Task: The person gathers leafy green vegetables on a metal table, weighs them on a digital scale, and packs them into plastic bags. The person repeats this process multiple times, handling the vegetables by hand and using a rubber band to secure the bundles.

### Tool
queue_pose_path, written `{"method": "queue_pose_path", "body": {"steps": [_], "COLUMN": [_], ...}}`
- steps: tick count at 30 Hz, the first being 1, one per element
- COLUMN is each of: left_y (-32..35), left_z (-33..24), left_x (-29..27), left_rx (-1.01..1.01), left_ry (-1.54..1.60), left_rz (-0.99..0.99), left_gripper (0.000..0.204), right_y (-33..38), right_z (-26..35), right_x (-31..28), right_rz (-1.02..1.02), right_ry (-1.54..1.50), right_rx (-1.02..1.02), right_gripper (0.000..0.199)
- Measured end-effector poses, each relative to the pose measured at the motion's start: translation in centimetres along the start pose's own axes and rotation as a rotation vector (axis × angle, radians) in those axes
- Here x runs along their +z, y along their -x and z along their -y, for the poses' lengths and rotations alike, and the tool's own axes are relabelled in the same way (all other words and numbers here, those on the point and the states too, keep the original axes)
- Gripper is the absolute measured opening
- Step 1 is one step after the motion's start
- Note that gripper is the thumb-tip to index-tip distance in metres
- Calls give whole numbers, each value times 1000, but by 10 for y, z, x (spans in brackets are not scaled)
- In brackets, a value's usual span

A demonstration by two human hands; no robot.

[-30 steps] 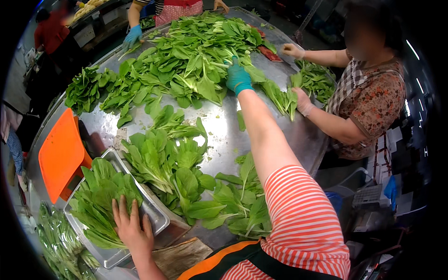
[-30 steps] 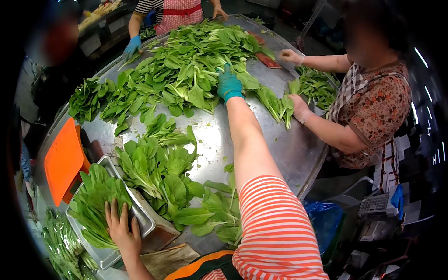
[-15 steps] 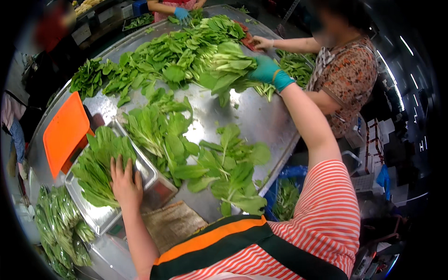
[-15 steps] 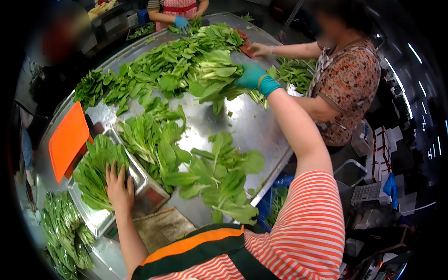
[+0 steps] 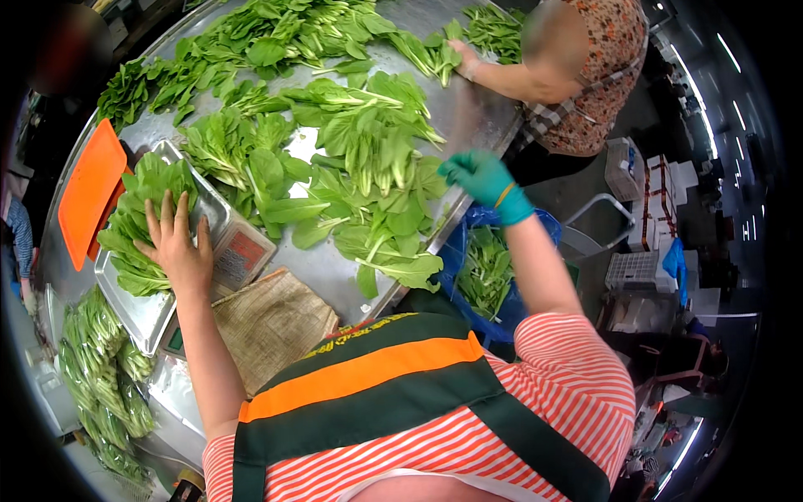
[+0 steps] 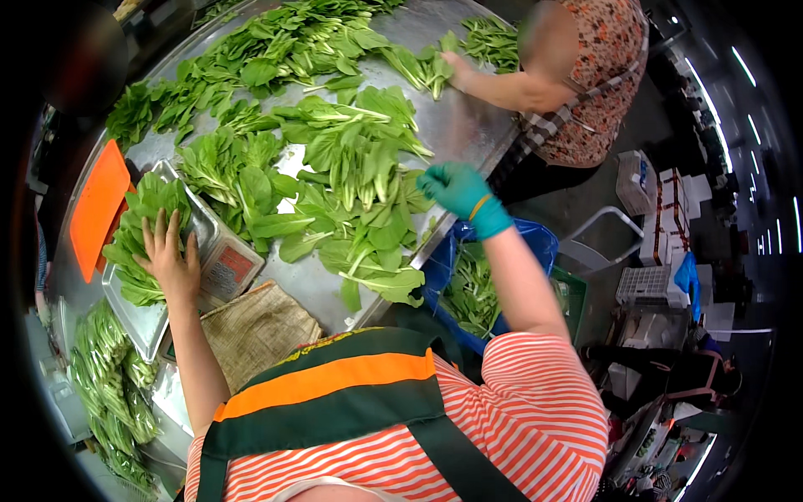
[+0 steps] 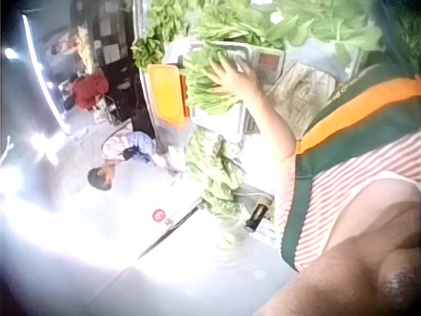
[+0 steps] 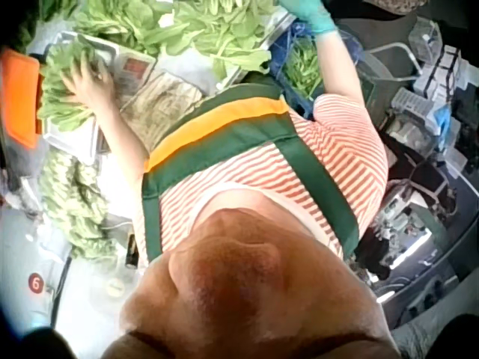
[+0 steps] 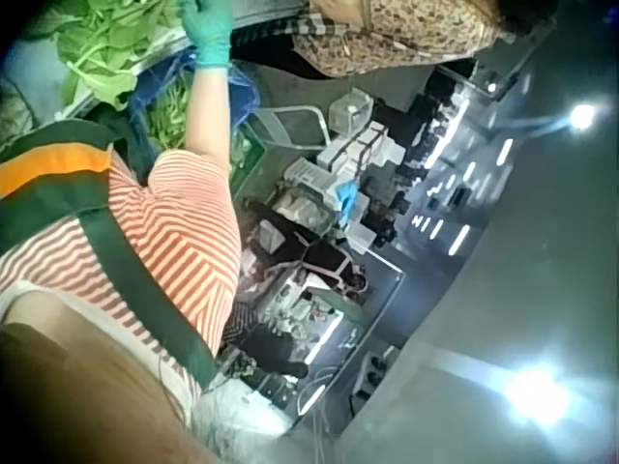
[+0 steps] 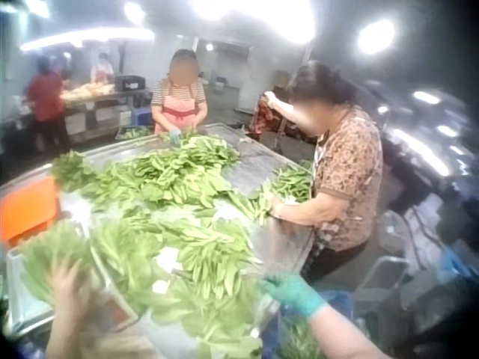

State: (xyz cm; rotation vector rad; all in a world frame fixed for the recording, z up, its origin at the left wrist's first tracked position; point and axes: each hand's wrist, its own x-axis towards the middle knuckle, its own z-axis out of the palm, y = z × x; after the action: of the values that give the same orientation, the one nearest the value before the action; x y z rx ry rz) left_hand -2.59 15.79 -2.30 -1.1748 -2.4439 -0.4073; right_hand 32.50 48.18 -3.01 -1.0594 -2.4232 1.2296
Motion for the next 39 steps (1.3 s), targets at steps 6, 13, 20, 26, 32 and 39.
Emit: {"method": "queue_pose_path", "body": {"steps": [6, 13, 20, 26, 32, 39], "left_y": [15, 62, 50, 70, 64, 61], "left_z": [-103, -135, -165, -162, -149, -143], "left_x": [-4, 10, 27, 34, 34, 35], "left_rx": [185, 156, -676, -1022, -806, -789], "left_ry": [364, 1012, 1895, 2031, 1730, 1800], "left_rz": [116, 525, 753, 463, 490, 371], "left_gripper": [40, 44, 39, 26, 24, 39], "right_y": [-9, -4, 46, 47, 42, 37], "right_z": [7, 14, 65, 53, 72, 86], "right_x": [90, 93, 133, 167, 169, 184], "right_rz": [-203, -149, 201, 65, 205, 201], "right_ry": [396, -698, -561, -1231, -913, -1015], "right_rx": [63, 171, -68, 350, 318, 269], "right_gripper": [46, 17, 13, 16, 19, 15]}}
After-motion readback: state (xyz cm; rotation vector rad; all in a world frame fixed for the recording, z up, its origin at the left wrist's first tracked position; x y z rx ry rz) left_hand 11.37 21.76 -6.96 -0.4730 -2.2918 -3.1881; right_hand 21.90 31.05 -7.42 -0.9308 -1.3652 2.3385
